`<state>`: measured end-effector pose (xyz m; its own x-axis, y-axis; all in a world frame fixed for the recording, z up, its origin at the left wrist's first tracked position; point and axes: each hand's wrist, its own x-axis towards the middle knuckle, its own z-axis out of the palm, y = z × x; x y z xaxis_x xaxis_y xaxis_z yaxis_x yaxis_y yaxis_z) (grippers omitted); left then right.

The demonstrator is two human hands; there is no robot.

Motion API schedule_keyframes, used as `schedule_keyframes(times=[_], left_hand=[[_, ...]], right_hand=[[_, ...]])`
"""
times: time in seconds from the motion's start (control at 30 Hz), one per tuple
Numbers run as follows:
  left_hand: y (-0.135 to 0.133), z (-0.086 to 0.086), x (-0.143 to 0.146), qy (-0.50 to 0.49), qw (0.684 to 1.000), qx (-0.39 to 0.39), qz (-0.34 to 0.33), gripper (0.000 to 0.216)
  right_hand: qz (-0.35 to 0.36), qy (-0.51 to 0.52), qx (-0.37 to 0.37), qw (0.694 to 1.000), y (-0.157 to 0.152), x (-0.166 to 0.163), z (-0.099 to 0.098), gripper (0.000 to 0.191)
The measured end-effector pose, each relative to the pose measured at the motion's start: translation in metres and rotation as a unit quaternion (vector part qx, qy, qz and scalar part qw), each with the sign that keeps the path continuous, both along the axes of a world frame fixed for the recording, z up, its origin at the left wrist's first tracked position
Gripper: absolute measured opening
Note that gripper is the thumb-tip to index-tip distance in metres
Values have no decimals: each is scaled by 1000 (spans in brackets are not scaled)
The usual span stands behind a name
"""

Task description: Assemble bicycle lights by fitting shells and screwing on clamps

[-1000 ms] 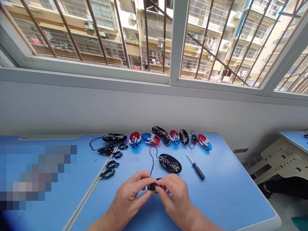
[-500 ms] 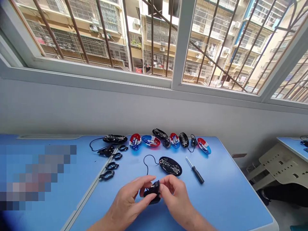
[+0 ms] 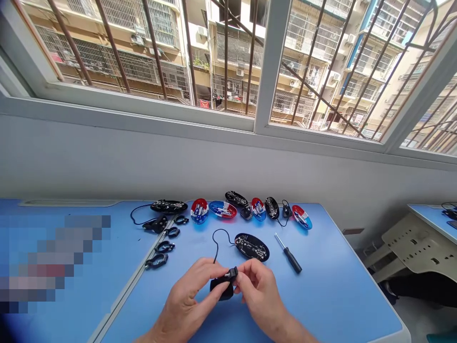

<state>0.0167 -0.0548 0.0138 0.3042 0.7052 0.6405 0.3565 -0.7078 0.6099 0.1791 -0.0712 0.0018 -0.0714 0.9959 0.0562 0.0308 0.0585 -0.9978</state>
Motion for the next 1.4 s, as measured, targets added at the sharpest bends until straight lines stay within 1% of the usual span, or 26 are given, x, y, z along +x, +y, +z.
schedule_keyframes(times=[0.23,0.4,0.5,0.6,0.7,0.87,1.07,1.27,1.4], left_hand=[[1,-4,2,-36,998,-44,2,17],[0,-4,4,-42,995,-96,-1,17],[-2,-6,5,-41,992,-118,2,16],[-3,-7,6,-36,990,-134,7,15],[-2,-7,7,-24,985,-168,6,15],[-2,1,7,-22,977,-210,3,17],[-2,10,7,-32,966,-256,-3,18],[1,9,6,-32,961,-276,-12,19],[3,5,5,-56,958,-281,2,14]], right_hand=[[-22,-25,-10,999,-1,0,-4,39],[-10,-47,31,998,-6,1,-1,33],[-7,-35,39,999,-6,0,1,31],[-24,-14,14,1000,-5,-1,1,33],[-41,-4,-20,999,-2,-2,2,38],[-53,12,-53,997,1,-2,1,42],[-46,34,-75,996,1,-2,-1,46],[-55,29,-60,996,0,-3,1,45],[-47,-6,-15,999,-2,-2,-2,41]])
